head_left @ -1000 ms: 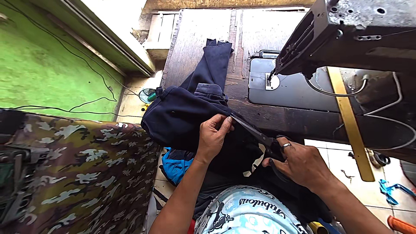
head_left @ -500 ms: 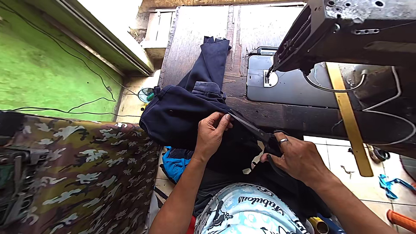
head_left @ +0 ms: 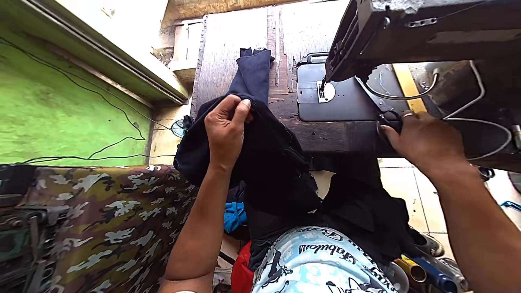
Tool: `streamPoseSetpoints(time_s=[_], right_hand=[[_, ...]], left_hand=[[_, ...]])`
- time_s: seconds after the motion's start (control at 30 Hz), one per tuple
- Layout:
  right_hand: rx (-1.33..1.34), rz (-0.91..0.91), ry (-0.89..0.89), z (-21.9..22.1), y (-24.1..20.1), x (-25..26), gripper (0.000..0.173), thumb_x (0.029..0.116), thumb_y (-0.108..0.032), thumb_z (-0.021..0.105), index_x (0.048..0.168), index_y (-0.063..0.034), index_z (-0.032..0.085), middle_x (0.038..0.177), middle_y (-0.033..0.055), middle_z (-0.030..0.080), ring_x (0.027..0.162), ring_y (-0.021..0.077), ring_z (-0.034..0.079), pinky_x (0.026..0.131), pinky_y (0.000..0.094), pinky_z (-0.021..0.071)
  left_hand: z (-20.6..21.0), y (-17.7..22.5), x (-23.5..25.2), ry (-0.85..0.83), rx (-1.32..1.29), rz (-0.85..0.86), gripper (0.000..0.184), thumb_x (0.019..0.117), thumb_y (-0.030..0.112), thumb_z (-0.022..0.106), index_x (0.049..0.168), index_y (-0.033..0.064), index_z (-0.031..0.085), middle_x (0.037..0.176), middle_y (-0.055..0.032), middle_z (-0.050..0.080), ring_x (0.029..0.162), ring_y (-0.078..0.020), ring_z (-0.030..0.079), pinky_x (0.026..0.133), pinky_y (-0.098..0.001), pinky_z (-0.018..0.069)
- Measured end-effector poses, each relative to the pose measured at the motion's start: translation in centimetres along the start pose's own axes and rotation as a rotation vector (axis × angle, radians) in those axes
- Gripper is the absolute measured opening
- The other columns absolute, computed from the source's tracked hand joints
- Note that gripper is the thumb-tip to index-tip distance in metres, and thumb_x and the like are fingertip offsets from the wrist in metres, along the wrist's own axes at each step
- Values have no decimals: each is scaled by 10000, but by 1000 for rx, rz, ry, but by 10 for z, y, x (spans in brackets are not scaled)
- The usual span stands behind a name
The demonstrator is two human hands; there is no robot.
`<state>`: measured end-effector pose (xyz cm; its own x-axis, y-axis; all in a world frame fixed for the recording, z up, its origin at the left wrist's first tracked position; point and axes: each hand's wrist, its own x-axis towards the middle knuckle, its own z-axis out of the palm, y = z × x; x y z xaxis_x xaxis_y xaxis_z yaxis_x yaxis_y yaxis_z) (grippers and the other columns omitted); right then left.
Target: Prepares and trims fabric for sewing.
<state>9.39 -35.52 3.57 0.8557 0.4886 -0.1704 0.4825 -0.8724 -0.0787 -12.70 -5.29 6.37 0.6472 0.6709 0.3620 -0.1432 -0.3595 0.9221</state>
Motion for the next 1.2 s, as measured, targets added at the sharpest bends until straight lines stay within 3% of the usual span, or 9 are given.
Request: streamPoseSetpoints(time_s=[0.2,0.33,0.43,0.53,0.67,0.83,1.0,1.07,1.2], right_hand=[[707,-503,-9,16,-111,-51,610,974,-434,665,1392,0,569,1208,178,672,1040,295,694,880,498,592],[1060,-475,-130,57,-145,-61,622,939,-532,673,1375,-100,572,1089,13,734,991,81,704,885,332,594],[928,-401,36,85,-138,-88,699,901,-558,716,1327,-18,589,1168,130,687,1043,209,683,922,428,578],[925,-296,-78,109,-125,-100,576,969,-483,650,1286,-3,629,1178,147,704,1110,208,677,995,391,542],[1116,-177,-310,136,-123,-88,469,1020,-291,597,1341,50,575,1256,190,669,1223,189,623,1090,368,474],[1258,-412,-290,137,-116,-78,136,937,-194,713,965,-62,693,920,14,691,874,69,656,821,306,561],[1263,-944,-161,73,-110,-87,197,986,-222,651,879,-70,717,1423,81,601,1418,189,480,1174,401,431],[1371,-1015,-241,46,-121,-95,186,1017,-181,612,953,-43,717,1084,14,729,1103,62,648,1022,305,520],[1525,-1099,-137,-32,-126,-107,95,1018,-187,592,937,-151,626,780,-125,585,700,-87,536,625,95,466]], left_hand=[[4,3,62,-97,158,209,194,1029,99,551,865,88,653,752,81,644,701,-15,631,684,-236,550],[6,-26,105,-130,415,148,219,1033,196,559,887,96,687,766,44,658,726,-32,631,718,-270,529],[-10,-40,89,-423,696,70,361,1076,275,509,1306,47,667,1251,-120,702,1133,-198,685,1028,-423,530],[-27,-28,9,-316,853,222,518,1054,371,565,1421,6,570,1487,-160,559,1397,-252,527,1178,-429,423],[-40,-61,-107,9,1025,209,721,895,574,693,1319,-6,630,1434,-265,554,1415,-446,445,1197,-646,269],[-71,-68,-121,157,887,192,200,1014,47,512,1031,-88,659,1009,-231,688,991,-346,687,914,-504,552],[-122,37,-92,115,1020,498,317,1112,204,408,1117,-36,614,991,-229,645,952,-307,662,843,-435,539],[-137,98,-59,93,1140,762,293,1111,236,429,1126,-2,600,983,-228,641,953,-326,657,817,-442,528],[-235,155,52,-1,1253,1009,304,1073,252,515,1292,62,607,1208,-160,636,1112,-263,634,953,-448,497]])
